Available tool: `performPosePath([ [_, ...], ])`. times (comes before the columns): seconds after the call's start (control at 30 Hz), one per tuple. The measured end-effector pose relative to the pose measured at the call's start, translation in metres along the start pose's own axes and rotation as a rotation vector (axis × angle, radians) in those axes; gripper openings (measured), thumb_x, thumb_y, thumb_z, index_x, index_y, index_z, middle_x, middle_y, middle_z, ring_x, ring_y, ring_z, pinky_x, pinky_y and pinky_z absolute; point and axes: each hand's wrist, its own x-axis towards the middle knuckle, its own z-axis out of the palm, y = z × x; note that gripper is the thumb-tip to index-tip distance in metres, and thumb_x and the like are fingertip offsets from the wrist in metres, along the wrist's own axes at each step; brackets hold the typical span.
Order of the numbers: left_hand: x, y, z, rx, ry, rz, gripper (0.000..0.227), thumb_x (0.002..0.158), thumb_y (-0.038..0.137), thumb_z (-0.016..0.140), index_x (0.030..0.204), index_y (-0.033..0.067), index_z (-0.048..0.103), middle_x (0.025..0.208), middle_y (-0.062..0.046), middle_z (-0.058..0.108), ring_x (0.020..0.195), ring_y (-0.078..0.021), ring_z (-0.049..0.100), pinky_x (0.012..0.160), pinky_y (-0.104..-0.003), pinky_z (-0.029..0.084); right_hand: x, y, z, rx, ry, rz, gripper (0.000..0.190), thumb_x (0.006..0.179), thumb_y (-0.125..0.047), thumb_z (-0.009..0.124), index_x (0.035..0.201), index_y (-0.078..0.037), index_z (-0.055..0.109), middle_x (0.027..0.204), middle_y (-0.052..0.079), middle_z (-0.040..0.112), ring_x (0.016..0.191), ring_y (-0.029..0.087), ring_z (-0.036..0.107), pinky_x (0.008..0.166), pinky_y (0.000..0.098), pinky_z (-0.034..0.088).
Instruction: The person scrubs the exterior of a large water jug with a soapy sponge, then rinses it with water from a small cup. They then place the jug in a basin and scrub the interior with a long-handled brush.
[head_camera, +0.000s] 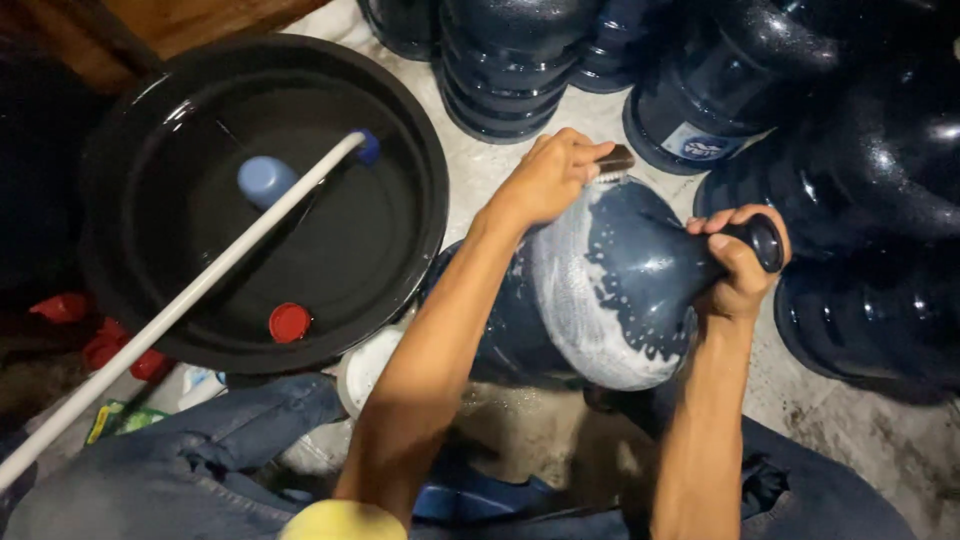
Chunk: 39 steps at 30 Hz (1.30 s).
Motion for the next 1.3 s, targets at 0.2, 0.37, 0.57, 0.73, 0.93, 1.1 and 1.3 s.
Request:
performPosePath([
  [0.2, -0.134, 0.012, 0.058, 0.39, 0.337, 0.746, 0.051, 0.091, 0.002, 0.042, 0.139, 0.015, 0.037, 0.128, -0.021, 0.053, 0.098, -0.0381, 0.054, 0.086, -0.052, 0.039, 0.009, 0.003, -0.017, 0.023, 0.086, -0.006, 0.021, 0.069, -0.004, 0.056, 0.09, -0.006, 0.05, 0.08, 0.014, 0.052, 0.073, 0.025, 0.055, 0.078, 0.0364, 0.054],
  [0.37, -0.082, 0.035, 0.029, 0.405, 0.185, 0.53, 0.036, 0.08, -0.004, 0.056, 0.116, 0.0029, 0.053, 0.106, -0.022, 0.06, 0.096, -0.0373, 0.056, 0.089, -0.048, 0.041, 0.004, 0.005, -0.012, 0.027, -0.024, -0.012, 0.029, 0.062, -0.006, 0.06, 0.087, -0.005, 0.047, 0.074, 0.013, 0.053, 0.07, 0.027, 0.061, 0.082, 0.0397, 0.055],
  [0.57, 0.083, -0.066, 0.042, 0.331, -0.081, 0.172, 0.03, 0.08, 0.027, 0.056, 0.107, 0.0268, 0.07, 0.102, -0.009, 0.069, 0.103, -0.0355, 0.061, 0.093, -0.049, 0.045, -0.003, 0.001, 0.005, 0.02, -0.011, -0.068, 0.034, 0.058, -0.004, 0.062, 0.088, -0.002, 0.045, 0.071, 0.016, 0.052, 0.068, 0.028, 0.065, 0.08, 0.0397, 0.058],
  [0.73, -0.034, -0.004, 0.025, 0.028, 0.153, 0.439, 0.03, 0.08, 0.003, 0.061, 0.109, -0.0034, 0.059, 0.102, -0.023, 0.066, 0.099, -0.043, 0.059, 0.092, -0.05, 0.043, 0.007, 0.007, -0.028, 0.033, 0.07, -0.049, 0.032, 0.063, -0.005, 0.06, 0.091, -0.003, 0.044, 0.073, 0.015, 0.052, 0.069, 0.026, 0.064, 0.08, 0.0384, 0.059],
  [0.93, -0.118, 0.021, 0.041, 0.049, 0.228, 0.442, 0.042, 0.087, -0.003, 0.053, 0.128, 0.0089, 0.052, 0.125, -0.021, 0.051, 0.112, -0.0338, 0.052, 0.098, -0.044, 0.035, 0.008, 0.005, -0.046, 0.064, -0.021, 0.063, 0.025, 0.068, -0.012, 0.057, 0.091, -0.008, 0.049, 0.078, 0.01, 0.053, 0.074, 0.025, 0.058, 0.087, 0.0375, 0.054],
  [1.1, 0.0, -0.085, 0.057, -0.332, 0.328, 0.186, 0.037, 0.092, 0.018, 0.052, 0.128, 0.0108, 0.055, 0.121, -0.014, 0.057, 0.113, -0.0208, 0.057, 0.104, -0.025, 0.035, 0.002, 0.0, -0.03, 0.025, 0.014, 0.005, 0.023, 0.067, -0.012, 0.054, 0.089, -0.009, 0.047, 0.078, 0.01, 0.053, 0.074, 0.025, 0.057, 0.083, 0.0378, 0.053],
  [1.3, -0.148, -0.026, 0.091, -0.025, 0.626, 0.257, 0.042, 0.092, 0.004, 0.052, 0.134, 0.0055, 0.048, 0.126, -0.015, 0.046, 0.117, -0.0311, 0.049, 0.103, -0.039, 0.035, 0.011, 0.006, -0.063, 0.079, 0.203, 0.081, 0.015, 0.072, -0.01, 0.054, 0.086, -0.012, 0.052, 0.079, 0.006, 0.054, 0.074, 0.024, 0.057, 0.08, 0.0352, 0.051],
])
